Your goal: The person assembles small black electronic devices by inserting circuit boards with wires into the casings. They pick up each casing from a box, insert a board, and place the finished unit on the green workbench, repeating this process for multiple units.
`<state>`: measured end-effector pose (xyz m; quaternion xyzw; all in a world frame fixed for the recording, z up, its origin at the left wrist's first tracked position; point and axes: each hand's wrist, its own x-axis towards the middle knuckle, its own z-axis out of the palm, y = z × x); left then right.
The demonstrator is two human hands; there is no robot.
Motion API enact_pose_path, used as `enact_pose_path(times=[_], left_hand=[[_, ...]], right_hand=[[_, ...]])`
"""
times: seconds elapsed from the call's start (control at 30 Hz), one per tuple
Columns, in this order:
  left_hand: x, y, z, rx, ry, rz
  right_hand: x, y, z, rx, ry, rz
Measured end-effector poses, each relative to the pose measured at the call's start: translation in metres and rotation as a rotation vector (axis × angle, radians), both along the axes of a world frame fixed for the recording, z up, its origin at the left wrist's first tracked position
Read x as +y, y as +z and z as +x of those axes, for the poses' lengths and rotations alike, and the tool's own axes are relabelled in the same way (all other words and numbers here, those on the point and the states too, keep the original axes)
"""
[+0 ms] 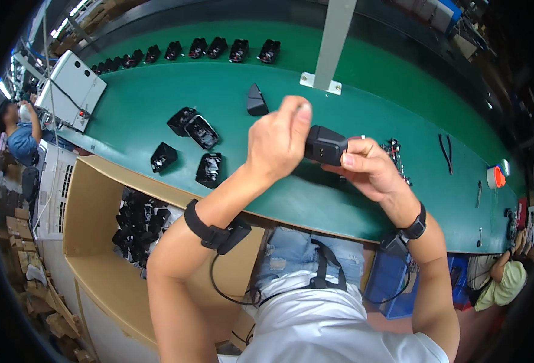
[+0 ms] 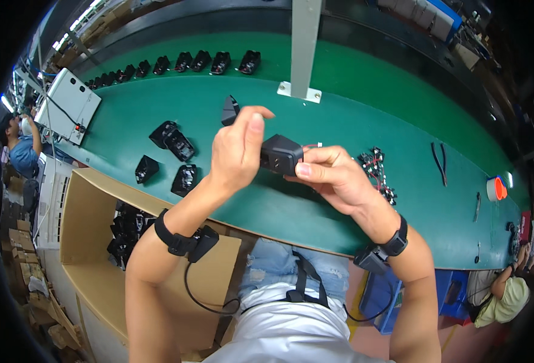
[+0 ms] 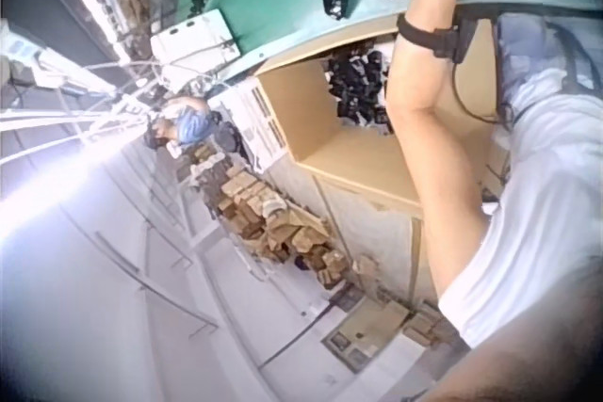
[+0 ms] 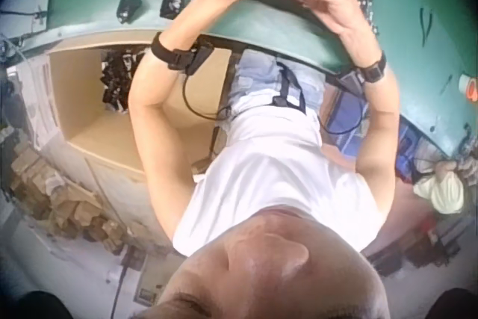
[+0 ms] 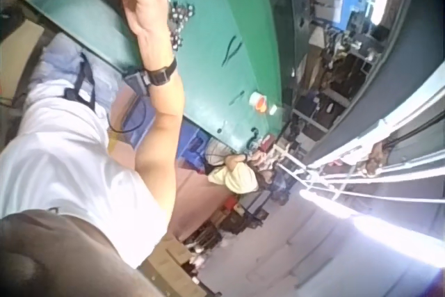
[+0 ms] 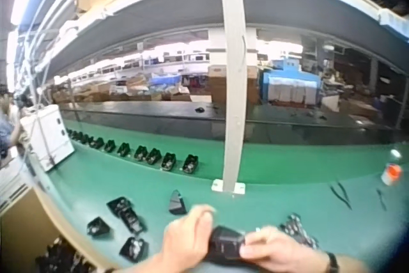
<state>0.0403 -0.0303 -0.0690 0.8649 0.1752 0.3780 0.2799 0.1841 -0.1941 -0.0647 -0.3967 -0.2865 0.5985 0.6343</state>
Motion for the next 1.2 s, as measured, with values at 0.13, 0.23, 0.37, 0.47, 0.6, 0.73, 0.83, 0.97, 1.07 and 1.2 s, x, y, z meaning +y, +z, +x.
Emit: enact_pose_path(times=[0.13, 0.23, 0.37, 0.47, 0.6, 0.73, 0.83, 0.97, 1.07, 1.2], left_hand=[[0.052, -0.008, -0.009, 0.135, 0.284, 0.176], [0.059, -0.027, -0.005, 0.391, 0.346, 0.304], [0.063, -0.039, -0.006, 0.628, 0.239, 0.170], [0.059, -0.023, -0.002, 0.639, 0.168, 0.112], [0.056, -0.026, -0.005, 0.632, 0.189, 0.077], [0.057, -0.022, -0.001, 0.603, 0.180, 0.096], [0.057, -0.023, 0.006, 0.582, 0.136, 0.157], [0.053, -0.008, -0.011, 0.476, 0.114, 0.005], [0.040, 0.006, -0.005, 0.519, 0.036, -0.058], [0.028, 0.008, 0.004, 0.615, -0.075, -0.032]], right_hand=[[0.075, 0.037, 0.020, -1.203, -0.277, 0.355], [0.148, 0.024, 0.044, -1.785, -0.447, 0.387], [0.226, -0.011, 0.047, -2.106, -0.417, 0.021], [0.249, -0.034, 0.055, -2.087, -0.346, -0.372], [0.264, -0.033, 0.061, -2.048, -0.255, -0.628], [0.251, -0.033, 0.049, -2.255, -0.349, -0.621], [0.230, -0.030, 0.057, -2.378, -0.299, -0.332], [0.161, 0.019, 0.035, -1.968, -0.294, 0.128], [0.066, 0.074, 0.036, -1.786, -0.173, -0.044], [0.001, 0.049, 0.031, -1.834, 0.105, -0.507]])
